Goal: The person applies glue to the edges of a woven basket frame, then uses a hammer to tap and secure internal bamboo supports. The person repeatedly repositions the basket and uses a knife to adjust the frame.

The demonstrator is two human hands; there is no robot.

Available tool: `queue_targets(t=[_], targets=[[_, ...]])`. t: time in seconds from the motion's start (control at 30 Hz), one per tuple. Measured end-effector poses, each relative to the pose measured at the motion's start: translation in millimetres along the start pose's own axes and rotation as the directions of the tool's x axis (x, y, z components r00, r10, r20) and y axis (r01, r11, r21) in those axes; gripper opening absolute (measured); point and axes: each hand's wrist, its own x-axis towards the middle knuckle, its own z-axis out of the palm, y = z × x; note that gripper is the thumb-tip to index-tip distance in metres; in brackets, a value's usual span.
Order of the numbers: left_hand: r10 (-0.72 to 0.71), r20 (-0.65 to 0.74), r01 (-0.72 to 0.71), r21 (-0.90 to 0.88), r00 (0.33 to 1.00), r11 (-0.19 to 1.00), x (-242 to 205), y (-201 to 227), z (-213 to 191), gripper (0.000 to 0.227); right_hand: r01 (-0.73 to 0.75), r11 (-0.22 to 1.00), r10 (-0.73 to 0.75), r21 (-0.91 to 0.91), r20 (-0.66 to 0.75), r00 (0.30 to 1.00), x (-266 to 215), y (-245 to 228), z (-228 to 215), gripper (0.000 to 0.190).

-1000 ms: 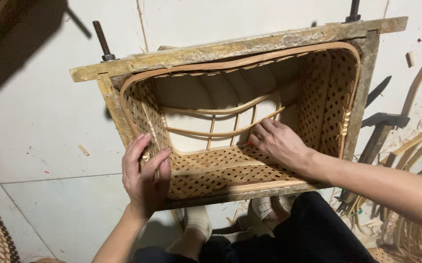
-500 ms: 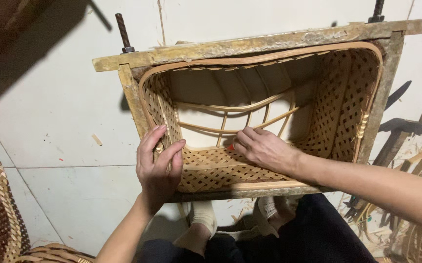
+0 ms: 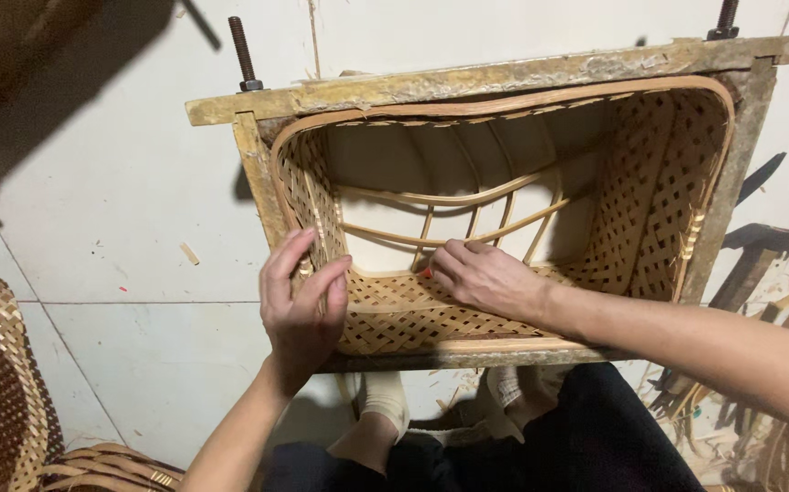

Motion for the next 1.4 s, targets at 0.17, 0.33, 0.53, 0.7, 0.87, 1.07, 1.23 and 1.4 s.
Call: queue_targets(t=[0.17,0.33,0.53,0.7,0.87,1.07,1.23,1.4], targets=[[-0.090,-0.100,0.084,-0.062,0.991,0.995,-4,-4,0,0.033,-0.035,0.999,0.033,-0.011,-0.178,0.983,4,3,-3,0.028],[-0.184,-0.141,0.168,-0.122,0.973,0.978,-10,-4,-4,0.044,-0.207,0.931,0.250,0.299,-0.113,0.962,23,10,-11,0.046],[-0.234,-0.125,0.204,-0.214,0.964,0.955,-9,0,-3,0.049,-0.249,0.895,0.306,0.370,-0.104,0.946,62,7,-3,0.034],[-0.242,-0.100,0.214,-0.231,0.965,0.949,-6,2,-5,0.045,-0.209,0.904,0.256,0.372,-0.082,0.963,72,0,-4,0.044],[-0.225,-0.100,0.198,-0.222,0.969,0.955,-5,2,-5,0.045,-0.203,0.904,0.262,0.376,-0.113,0.958,81,-3,-5,0.040],[-0.237,-0.080,0.209,-0.262,0.968,0.942,-5,1,-4,0.045,-0.205,0.915,0.239,0.347,-0.055,0.970,86,-7,0,0.043],[-0.235,-0.078,0.207,-0.265,0.969,0.942,-3,3,-4,0.046,-0.233,0.886,0.311,0.400,-0.142,0.940,79,-2,-7,0.040],[-0.232,-0.074,0.199,-0.307,0.970,0.931,-4,4,-5,0.047,-0.345,0.677,0.510,0.650,-0.077,0.857,76,23,-12,0.027]])
